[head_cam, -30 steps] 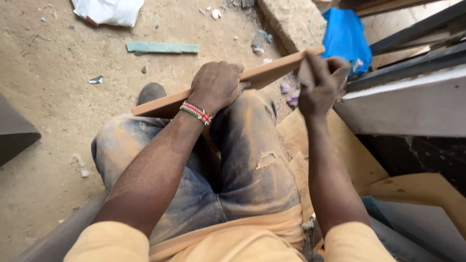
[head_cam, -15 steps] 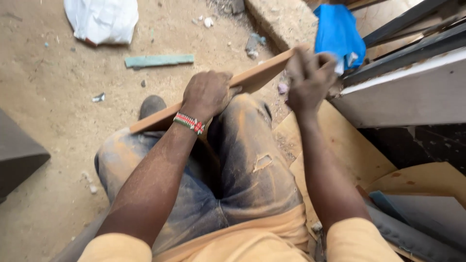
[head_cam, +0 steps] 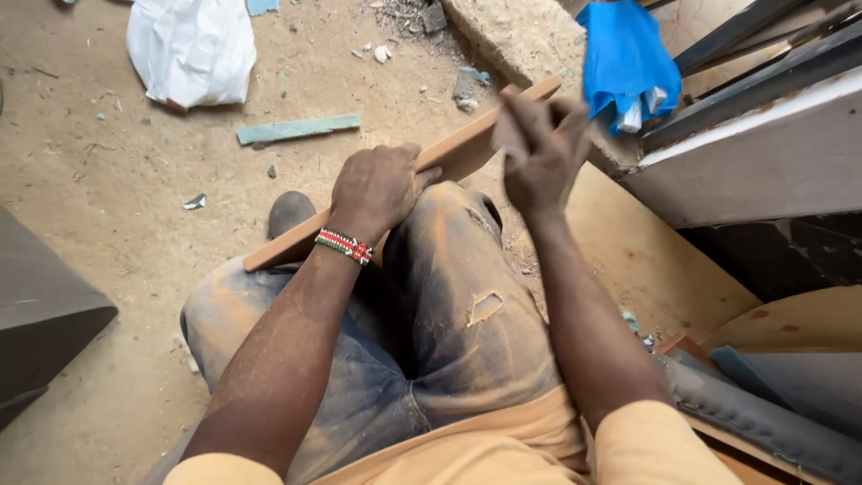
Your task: Sanding the edges and surfaces of a small wooden board by hand using sandpaper.
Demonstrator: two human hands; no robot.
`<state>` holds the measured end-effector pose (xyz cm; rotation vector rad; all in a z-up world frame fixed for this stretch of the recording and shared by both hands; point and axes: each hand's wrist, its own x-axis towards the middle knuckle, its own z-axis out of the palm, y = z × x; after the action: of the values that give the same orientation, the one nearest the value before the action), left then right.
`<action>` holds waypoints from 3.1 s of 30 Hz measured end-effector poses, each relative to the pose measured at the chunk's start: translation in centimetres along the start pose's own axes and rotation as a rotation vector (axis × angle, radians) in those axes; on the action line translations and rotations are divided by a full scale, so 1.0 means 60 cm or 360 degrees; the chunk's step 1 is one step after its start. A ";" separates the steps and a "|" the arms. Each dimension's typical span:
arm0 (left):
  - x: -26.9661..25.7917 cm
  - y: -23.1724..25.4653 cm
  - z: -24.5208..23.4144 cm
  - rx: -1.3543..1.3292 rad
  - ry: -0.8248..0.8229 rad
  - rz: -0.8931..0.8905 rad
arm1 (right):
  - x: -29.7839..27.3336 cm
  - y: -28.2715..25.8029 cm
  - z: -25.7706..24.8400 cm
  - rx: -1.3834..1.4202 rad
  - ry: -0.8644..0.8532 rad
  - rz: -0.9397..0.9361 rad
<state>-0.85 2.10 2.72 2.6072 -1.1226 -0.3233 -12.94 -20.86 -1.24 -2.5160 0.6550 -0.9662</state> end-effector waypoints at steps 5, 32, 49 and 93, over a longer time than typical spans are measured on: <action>-0.001 0.004 -0.004 -0.0018 0.0014 -0.0014 | 0.038 0.034 -0.002 0.0087 0.0193 0.0150; 0.001 0.003 0.008 0.0007 0.0043 -0.0124 | -0.033 -0.027 0.006 0.0626 -0.0241 -0.0158; 0.012 0.010 0.008 -0.0050 0.0106 -0.0113 | 0.083 0.049 0.019 0.0081 0.0100 -0.0180; -0.053 -0.043 -0.109 -0.0322 -0.0755 -0.0309 | 0.001 0.057 0.024 0.0274 -0.0291 -0.0332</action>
<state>0.81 7.21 8.26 2.5239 -0.9028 -1.0831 -12.91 -23.45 -3.87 -2.5136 0.2470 -0.8080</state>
